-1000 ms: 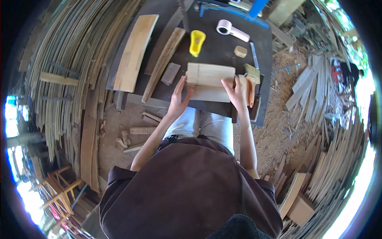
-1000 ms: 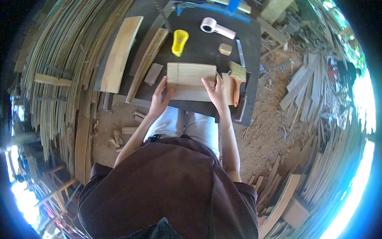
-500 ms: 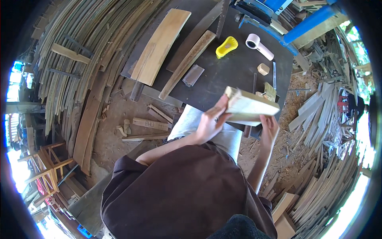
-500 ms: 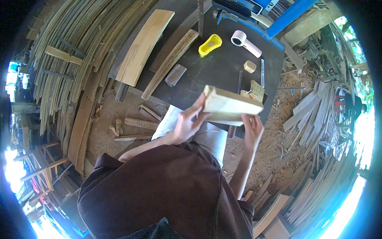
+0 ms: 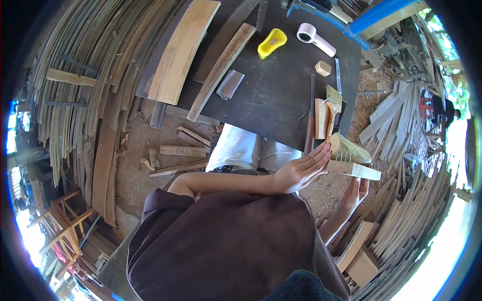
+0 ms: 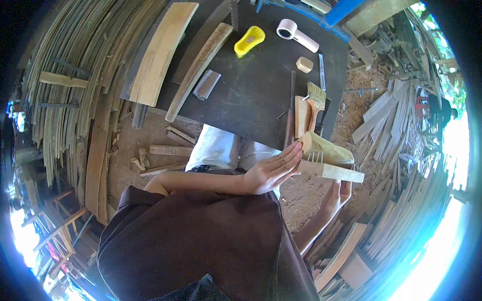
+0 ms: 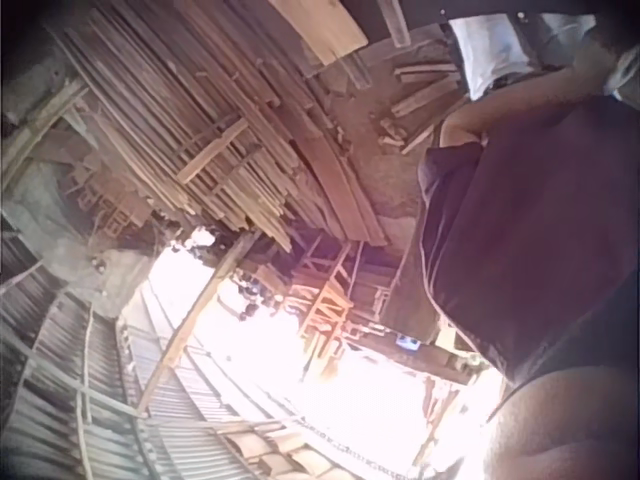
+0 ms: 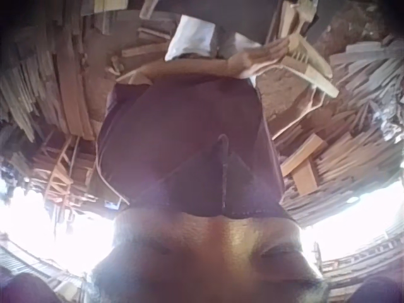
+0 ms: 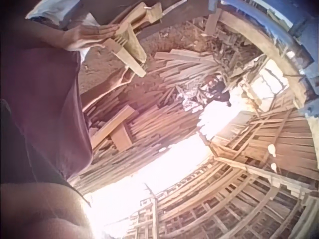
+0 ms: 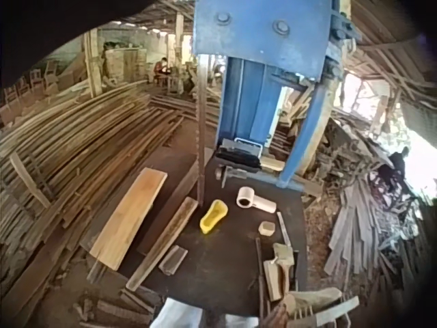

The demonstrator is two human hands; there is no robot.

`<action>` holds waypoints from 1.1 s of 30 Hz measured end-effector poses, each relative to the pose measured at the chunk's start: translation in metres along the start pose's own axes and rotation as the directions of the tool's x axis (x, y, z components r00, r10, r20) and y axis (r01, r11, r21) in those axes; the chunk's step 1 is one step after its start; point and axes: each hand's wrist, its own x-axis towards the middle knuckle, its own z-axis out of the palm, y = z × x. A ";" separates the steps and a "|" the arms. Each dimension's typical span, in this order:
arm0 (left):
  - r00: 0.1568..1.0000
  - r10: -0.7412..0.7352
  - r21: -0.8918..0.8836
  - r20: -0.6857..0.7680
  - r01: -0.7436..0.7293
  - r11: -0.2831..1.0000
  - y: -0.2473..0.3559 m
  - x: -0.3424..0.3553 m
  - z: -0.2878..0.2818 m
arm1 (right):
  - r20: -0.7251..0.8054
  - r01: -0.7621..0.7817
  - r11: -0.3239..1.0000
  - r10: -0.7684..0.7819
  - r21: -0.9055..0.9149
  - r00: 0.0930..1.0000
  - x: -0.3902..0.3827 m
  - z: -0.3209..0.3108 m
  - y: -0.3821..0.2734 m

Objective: The person smooths a rectangular wooden plank on a workbench using a sanding block, then wipes the surface with a yellow sponge. They briefly inspect the plank and use a chisel to refine the edges and corners of the wood.

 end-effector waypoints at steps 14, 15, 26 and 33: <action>0.764 -0.637 -0.112 -0.101 0.627 0.771 -0.119 -0.049 -0.095 | 0.353 0.091 0.923 0.051 -0.374 0.934 0.061 0.206 0.021; 0.723 -0.681 -0.130 -0.112 0.669 0.732 -0.129 -0.049 -0.102 | 0.379 0.108 0.920 0.047 -0.377 0.924 0.066 0.218 0.028; 0.751 -0.644 0.023 -0.147 0.653 0.757 -0.171 -0.037 -0.114 | 0.607 0.500 0.765 -0.184 -0.405 0.773 0.116 0.191 0.085; 0.922 -0.331 0.641 0.198 0.134 0.756 -0.133 -0.041 -0.088 | 0.877 0.724 0.545 0.045 -0.423 0.479 0.104 0.184 0.067</action>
